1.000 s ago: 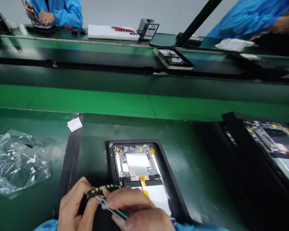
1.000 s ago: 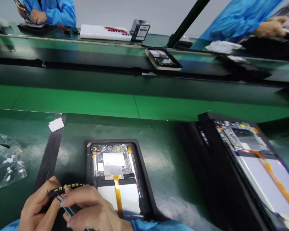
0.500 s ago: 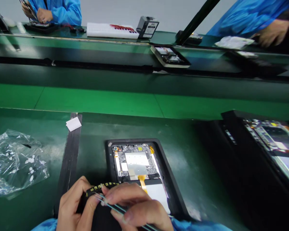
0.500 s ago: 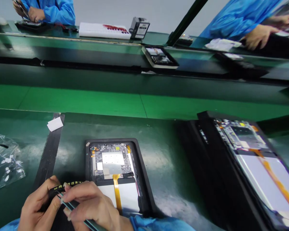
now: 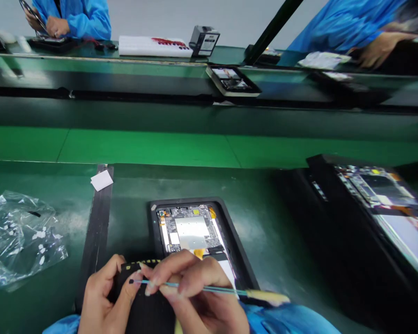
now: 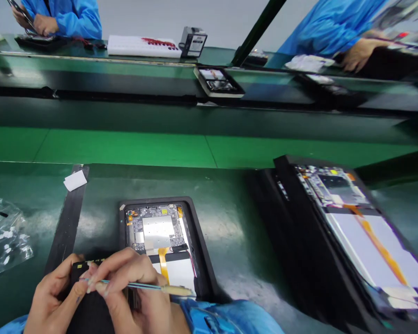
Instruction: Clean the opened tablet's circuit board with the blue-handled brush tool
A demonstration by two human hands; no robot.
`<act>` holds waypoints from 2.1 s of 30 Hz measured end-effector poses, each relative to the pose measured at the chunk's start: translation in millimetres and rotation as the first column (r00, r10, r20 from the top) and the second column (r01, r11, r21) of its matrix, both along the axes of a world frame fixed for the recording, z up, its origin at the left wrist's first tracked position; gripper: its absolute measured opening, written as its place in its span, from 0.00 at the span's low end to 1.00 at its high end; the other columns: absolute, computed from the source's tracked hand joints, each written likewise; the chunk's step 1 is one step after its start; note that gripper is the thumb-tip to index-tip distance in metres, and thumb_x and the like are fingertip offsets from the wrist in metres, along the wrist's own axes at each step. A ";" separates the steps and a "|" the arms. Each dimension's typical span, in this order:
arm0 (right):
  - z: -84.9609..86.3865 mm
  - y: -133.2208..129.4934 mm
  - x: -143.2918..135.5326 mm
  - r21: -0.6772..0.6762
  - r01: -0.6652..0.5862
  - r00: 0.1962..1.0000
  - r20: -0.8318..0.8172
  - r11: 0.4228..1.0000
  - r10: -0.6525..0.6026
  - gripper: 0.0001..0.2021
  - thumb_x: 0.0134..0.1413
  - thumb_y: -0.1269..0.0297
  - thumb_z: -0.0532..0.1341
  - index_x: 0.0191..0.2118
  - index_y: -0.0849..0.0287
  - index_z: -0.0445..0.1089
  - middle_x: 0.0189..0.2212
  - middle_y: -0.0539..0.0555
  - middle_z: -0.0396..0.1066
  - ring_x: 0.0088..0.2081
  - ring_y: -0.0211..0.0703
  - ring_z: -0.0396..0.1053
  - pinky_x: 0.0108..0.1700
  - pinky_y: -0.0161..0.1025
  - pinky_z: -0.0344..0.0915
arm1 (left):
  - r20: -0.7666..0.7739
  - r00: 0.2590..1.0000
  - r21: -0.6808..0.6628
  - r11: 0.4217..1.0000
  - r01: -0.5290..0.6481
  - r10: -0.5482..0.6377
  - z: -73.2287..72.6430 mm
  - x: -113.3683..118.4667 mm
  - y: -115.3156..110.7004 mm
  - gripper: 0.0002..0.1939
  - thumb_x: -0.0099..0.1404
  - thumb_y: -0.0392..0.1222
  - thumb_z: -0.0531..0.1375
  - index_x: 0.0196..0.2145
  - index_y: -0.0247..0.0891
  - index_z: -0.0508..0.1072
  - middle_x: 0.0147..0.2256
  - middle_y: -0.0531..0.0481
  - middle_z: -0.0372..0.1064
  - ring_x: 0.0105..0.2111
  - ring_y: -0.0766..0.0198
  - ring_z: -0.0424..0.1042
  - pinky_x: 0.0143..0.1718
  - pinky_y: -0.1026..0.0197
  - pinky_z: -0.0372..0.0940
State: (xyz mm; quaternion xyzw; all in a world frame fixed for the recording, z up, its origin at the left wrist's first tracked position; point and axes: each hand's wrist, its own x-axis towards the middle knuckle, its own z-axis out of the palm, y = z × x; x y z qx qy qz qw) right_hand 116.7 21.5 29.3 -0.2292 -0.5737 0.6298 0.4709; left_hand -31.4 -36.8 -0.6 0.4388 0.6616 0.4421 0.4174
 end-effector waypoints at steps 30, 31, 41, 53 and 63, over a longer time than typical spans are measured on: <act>-35.1 107.6 26.2 0.201 -0.144 0.968 0.232 0.969 0.096 0.08 0.61 0.75 0.50 0.41 0.55 0.52 0.35 0.49 0.59 0.28 0.36 0.65 0.55 0.55 0.61 | -0.963 0.270 0.206 0.692 0.691 0.017 -10.1 5.7 44.3 0.15 0.63 0.34 0.56 0.47 0.25 0.71 0.48 0.36 0.72 0.63 0.54 0.53 0.64 0.56 0.47; -35.4 107.6 26.8 0.205 -0.151 0.965 0.244 0.967 0.099 0.08 0.61 0.76 0.50 0.42 0.55 0.52 0.35 0.49 0.59 0.29 0.36 0.65 0.55 0.55 0.61 | -0.957 0.289 0.222 0.697 0.682 0.023 -9.7 7.2 45.0 0.14 0.63 0.33 0.56 0.46 0.24 0.71 0.48 0.36 0.72 0.63 0.55 0.51 0.64 0.56 0.47; -34.9 106.2 27.4 0.223 -0.146 0.958 0.276 0.964 0.081 0.09 0.61 0.76 0.50 0.42 0.56 0.52 0.35 0.49 0.59 0.31 0.38 0.64 0.56 0.56 0.59 | -0.963 0.266 0.214 0.679 0.702 0.028 -7.7 7.4 47.9 0.14 0.62 0.33 0.57 0.45 0.22 0.71 0.46 0.35 0.72 0.63 0.53 0.51 0.64 0.56 0.47; -35.7 104.3 26.4 0.187 -0.114 0.971 0.229 0.976 0.069 0.08 0.61 0.74 0.52 0.43 0.56 0.53 0.35 0.50 0.60 0.33 0.40 0.63 0.55 0.55 0.59 | -0.947 0.321 0.229 0.704 0.672 0.002 -8.5 12.6 45.8 0.08 0.61 0.29 0.56 0.39 0.26 0.70 0.47 0.32 0.70 0.63 0.54 0.52 0.63 0.55 0.48; -29.4 114.1 21.6 -0.317 0.056 0.972 -0.200 0.947 -0.124 0.09 0.57 0.67 0.60 0.39 0.56 0.57 0.28 0.43 0.64 0.24 0.33 0.66 0.46 0.46 0.69 | -0.955 0.293 0.176 0.729 0.662 -0.036 -9.0 9.8 48.5 0.13 0.63 0.32 0.55 0.46 0.28 0.68 0.51 0.37 0.69 0.59 0.55 0.57 0.57 0.57 0.53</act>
